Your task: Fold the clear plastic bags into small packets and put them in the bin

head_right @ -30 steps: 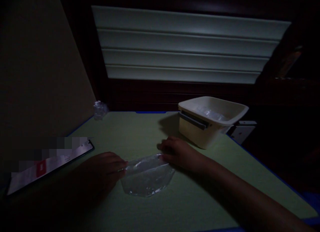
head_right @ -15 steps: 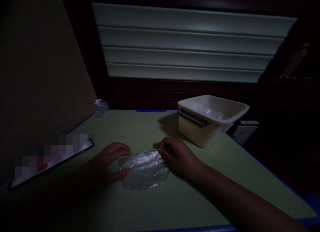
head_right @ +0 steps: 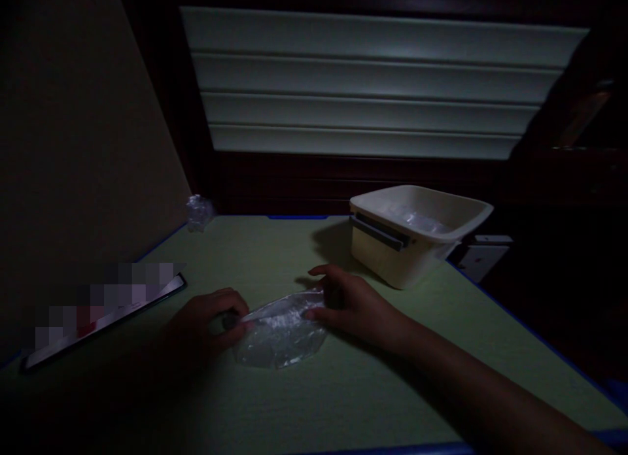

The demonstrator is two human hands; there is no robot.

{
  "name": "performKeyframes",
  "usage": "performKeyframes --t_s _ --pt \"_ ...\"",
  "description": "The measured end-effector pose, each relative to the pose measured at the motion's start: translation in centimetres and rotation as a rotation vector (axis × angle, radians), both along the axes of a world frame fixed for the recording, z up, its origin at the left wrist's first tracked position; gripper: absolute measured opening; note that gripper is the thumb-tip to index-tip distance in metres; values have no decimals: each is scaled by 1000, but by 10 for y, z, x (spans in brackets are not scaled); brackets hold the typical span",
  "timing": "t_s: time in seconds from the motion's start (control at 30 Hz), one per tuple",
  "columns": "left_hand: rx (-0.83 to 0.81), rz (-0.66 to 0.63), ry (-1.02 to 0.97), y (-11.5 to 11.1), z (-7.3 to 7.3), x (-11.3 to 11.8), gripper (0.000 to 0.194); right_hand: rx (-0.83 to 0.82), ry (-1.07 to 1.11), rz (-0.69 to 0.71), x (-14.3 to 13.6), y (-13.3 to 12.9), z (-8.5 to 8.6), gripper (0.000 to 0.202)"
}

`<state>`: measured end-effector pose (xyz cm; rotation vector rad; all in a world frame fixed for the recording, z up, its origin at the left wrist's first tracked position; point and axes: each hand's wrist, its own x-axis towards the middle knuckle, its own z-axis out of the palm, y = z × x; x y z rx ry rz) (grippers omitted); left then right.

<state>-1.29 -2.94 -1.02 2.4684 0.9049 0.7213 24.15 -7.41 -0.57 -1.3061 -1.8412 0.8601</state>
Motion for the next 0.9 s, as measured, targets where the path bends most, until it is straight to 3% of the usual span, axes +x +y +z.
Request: performKeyframes --t_s 0.2,0.43,0.7,0.9 --pt "-92 54 42 -4 9 2 8 40 -50 49 1 2 -4 39" --pt "-124 9 57 -1 10 1 8 -4 -64 44 0 2 -2 20" --pt "-102 12 76 -1 11 1 9 -70 -5 89 -1 -1 1 28" --pt "-108 19 70 -1 12 2 11 -38 -102 49 -1 -1 4 15"
